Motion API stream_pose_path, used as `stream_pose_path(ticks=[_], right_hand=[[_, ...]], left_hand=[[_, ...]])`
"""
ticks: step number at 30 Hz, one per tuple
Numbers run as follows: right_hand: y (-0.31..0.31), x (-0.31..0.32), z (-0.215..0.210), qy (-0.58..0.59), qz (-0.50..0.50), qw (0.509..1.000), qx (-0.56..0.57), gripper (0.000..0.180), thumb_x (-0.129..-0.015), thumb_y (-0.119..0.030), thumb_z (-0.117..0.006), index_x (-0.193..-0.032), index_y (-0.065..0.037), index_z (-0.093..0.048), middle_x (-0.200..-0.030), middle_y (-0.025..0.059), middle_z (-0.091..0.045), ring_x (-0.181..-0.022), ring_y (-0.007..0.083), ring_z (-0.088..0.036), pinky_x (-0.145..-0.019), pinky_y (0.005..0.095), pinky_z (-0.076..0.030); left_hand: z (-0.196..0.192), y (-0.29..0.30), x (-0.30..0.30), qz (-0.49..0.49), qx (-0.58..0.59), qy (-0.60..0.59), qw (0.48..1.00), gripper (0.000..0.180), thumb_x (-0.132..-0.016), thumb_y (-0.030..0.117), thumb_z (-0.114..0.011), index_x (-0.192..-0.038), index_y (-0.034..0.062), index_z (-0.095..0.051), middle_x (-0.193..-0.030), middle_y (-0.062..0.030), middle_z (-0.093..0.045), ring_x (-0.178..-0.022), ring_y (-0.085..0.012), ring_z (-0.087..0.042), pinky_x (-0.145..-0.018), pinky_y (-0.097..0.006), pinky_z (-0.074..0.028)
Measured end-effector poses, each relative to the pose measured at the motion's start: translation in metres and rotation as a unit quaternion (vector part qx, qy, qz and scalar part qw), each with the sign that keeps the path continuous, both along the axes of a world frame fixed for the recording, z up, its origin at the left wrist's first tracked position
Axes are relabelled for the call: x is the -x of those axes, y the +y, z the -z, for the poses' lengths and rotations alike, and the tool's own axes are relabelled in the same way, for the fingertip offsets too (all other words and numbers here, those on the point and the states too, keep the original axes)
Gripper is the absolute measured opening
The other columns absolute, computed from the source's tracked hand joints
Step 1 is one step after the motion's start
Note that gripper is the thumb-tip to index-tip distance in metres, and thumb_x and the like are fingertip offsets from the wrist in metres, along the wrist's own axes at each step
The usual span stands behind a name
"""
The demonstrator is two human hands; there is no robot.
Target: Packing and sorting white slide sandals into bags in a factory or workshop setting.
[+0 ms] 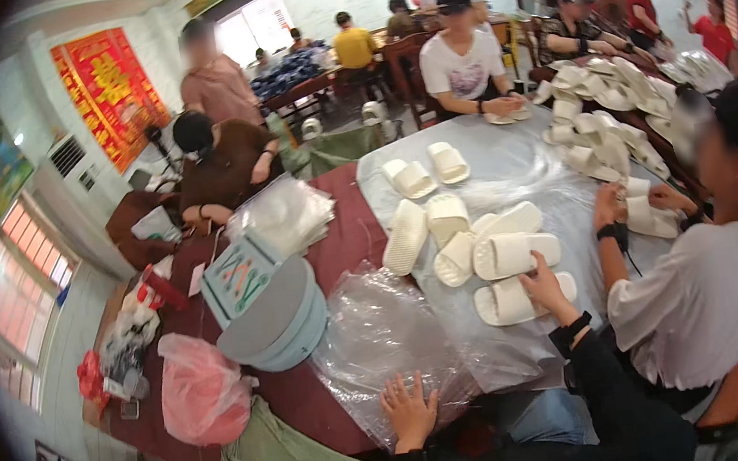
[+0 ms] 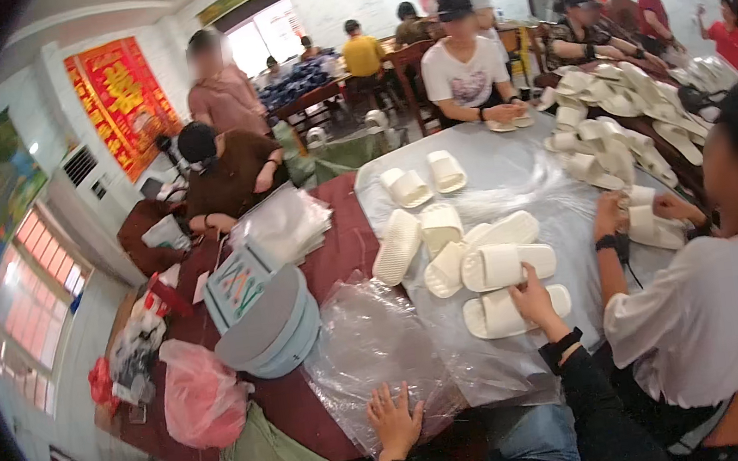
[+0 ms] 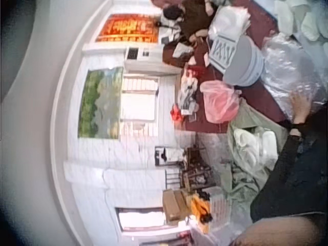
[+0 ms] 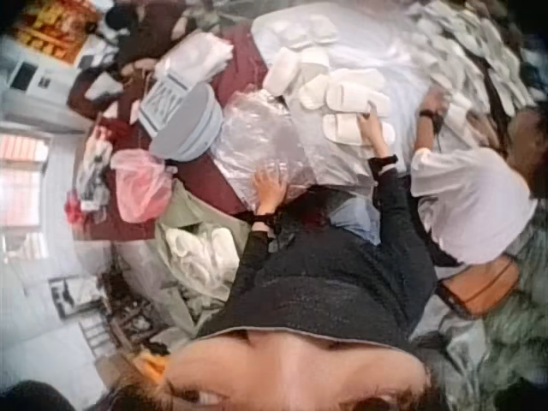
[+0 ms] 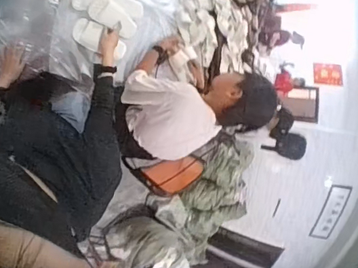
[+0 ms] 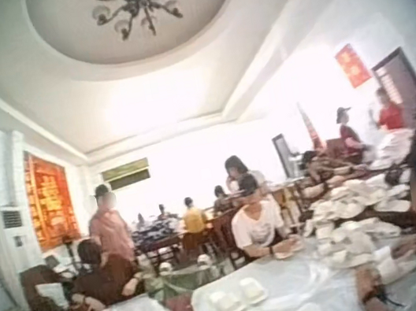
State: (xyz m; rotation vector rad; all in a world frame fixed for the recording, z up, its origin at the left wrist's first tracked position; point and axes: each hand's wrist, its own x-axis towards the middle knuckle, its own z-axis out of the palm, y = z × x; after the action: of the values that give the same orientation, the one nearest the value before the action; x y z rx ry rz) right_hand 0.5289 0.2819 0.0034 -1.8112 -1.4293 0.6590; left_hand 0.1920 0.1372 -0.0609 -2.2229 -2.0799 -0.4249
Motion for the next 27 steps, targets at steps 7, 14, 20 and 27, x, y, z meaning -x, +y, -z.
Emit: stream_pose_path(ticks=[7, 14, 20, 27], right_hand=[[0.013, 0.024, -0.011, 0.218, 0.021, 0.973, 0.076, 0.075, -0.076, 0.002, -0.058, -0.137, -0.003, -0.014, -0.111, 0.0190, -0.051, -0.090, 0.0207, -0.058, -0.073, 0.0286, -0.049], [-0.006, 0.033, -0.010, 0.438, 0.025, 0.898, 0.030, 0.065, -0.076, 0.003, -0.056, -0.133, -0.009, -0.028, -0.101, 0.0133, -0.056, -0.079, 0.0195, -0.059, -0.062, 0.0308, -0.050], [-0.001, 0.030, 0.021, 0.487, -0.043, 0.865, 0.115, 0.034, -0.084, -0.008, -0.053, -0.117, -0.005, -0.043, -0.091, 0.0100, -0.058, -0.070, 0.0181, -0.059, -0.060, 0.0286, -0.050], [-0.025, 0.050, -0.007, 0.570, -0.033, 0.809, 0.138, 0.021, -0.088, -0.017, -0.051, -0.105, -0.006, -0.048, -0.080, 0.0079, -0.059, -0.064, 0.0161, -0.058, -0.056, 0.0266, -0.049]], left_hand=[[-0.005, -0.002, 0.001, -0.008, -0.017, -0.017, 1.000, 0.053, -0.083, 0.046, -0.053, -0.129, 0.0216, -0.048, -0.136, -0.0186, -0.035, -0.128, -0.0394, -0.027, -0.103, -0.055, -0.019], [-0.006, -0.003, -0.003, 0.000, -0.028, -0.027, 0.999, 0.052, -0.083, 0.045, -0.053, -0.129, 0.0215, -0.047, -0.136, -0.0189, -0.035, -0.127, -0.0394, -0.029, -0.103, -0.054, -0.019], [-0.012, -0.003, -0.004, 0.006, -0.042, -0.031, 0.999, 0.052, -0.083, 0.044, -0.053, -0.128, 0.0169, -0.049, -0.136, -0.0184, -0.036, -0.127, -0.0395, -0.028, -0.103, -0.054, -0.018], [-0.002, 0.004, 0.012, -0.009, -0.067, -0.166, 0.984, 0.050, -0.081, 0.039, -0.057, -0.119, 0.0070, -0.055, -0.131, -0.0153, -0.044, -0.125, -0.0341, -0.034, -0.103, -0.051, -0.021]])
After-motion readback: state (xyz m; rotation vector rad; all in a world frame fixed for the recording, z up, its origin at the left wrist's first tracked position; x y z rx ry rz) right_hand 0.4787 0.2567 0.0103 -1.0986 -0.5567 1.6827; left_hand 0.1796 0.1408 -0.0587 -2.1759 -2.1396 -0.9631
